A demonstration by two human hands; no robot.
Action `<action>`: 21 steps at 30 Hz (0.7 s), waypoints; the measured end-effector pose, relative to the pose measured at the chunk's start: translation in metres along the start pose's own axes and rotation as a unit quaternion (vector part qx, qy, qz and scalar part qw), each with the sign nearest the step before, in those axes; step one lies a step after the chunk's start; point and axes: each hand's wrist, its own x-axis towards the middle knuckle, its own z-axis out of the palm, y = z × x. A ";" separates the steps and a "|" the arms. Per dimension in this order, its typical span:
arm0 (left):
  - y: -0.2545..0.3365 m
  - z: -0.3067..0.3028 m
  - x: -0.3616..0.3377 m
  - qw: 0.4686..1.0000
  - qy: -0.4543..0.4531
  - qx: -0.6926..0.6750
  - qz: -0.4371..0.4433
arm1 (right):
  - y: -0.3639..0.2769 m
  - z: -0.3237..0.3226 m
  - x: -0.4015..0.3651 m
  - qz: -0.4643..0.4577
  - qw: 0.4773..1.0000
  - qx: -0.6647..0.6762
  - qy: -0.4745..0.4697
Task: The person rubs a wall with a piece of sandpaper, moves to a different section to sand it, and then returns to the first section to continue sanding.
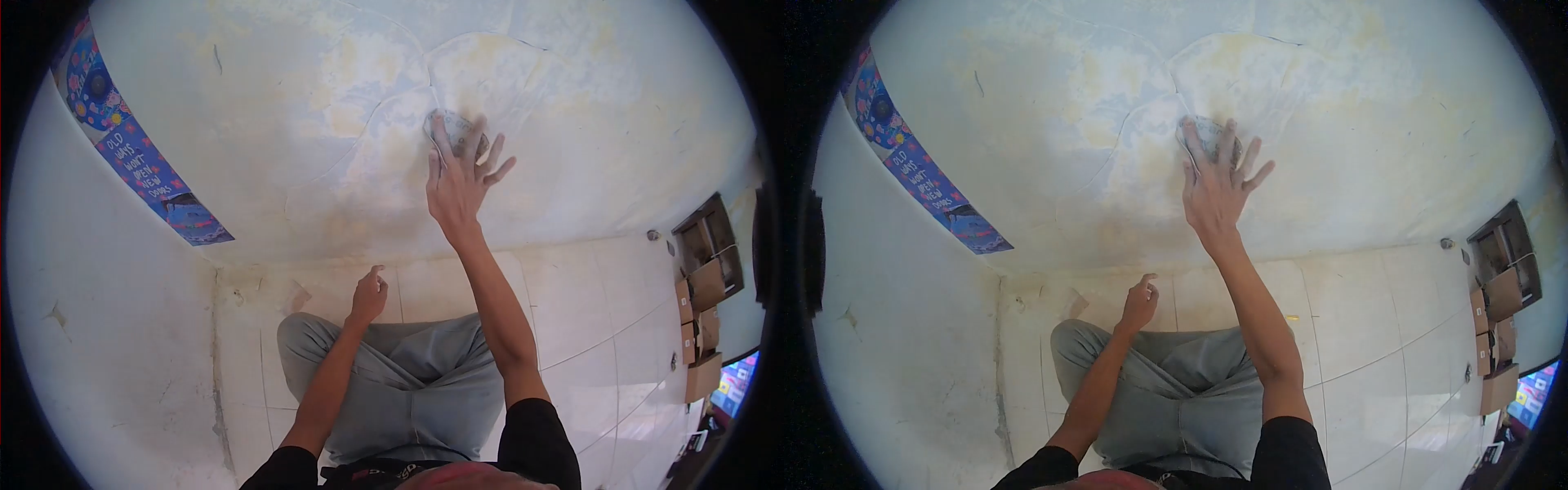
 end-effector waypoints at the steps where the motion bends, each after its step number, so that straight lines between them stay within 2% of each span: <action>1: 0.000 -0.001 -0.002 1.000 0.001 0.002 -0.003 | 0.001 0.002 0.000 -0.008 1.000 -0.012 -0.001; 3: -0.002 -0.002 -0.003 1.000 0.001 0.001 -0.007 | 0.006 0.005 -0.008 -0.015 1.000 -0.023 0.003; 5: -0.002 -0.003 -0.002 1.000 0.005 -0.002 -0.009 | 0.018 0.014 -0.033 0.016 0.998 -0.016 -0.059; 11: 0.000 -0.003 -0.001 1.000 0.013 0.002 0.026 | 0.011 0.014 -0.023 0.016 0.999 -0.030 -0.008; 14: -0.002 -0.002 -0.001 1.000 0.000 -0.003 -0.006 | -0.009 0.004 0.004 0.008 0.999 0.001 0.042; 21: 0.002 -0.003 -0.003 1.000 0.006 -0.003 -0.005 | 0.004 0.022 -0.035 0.036 0.999 -0.017 -0.002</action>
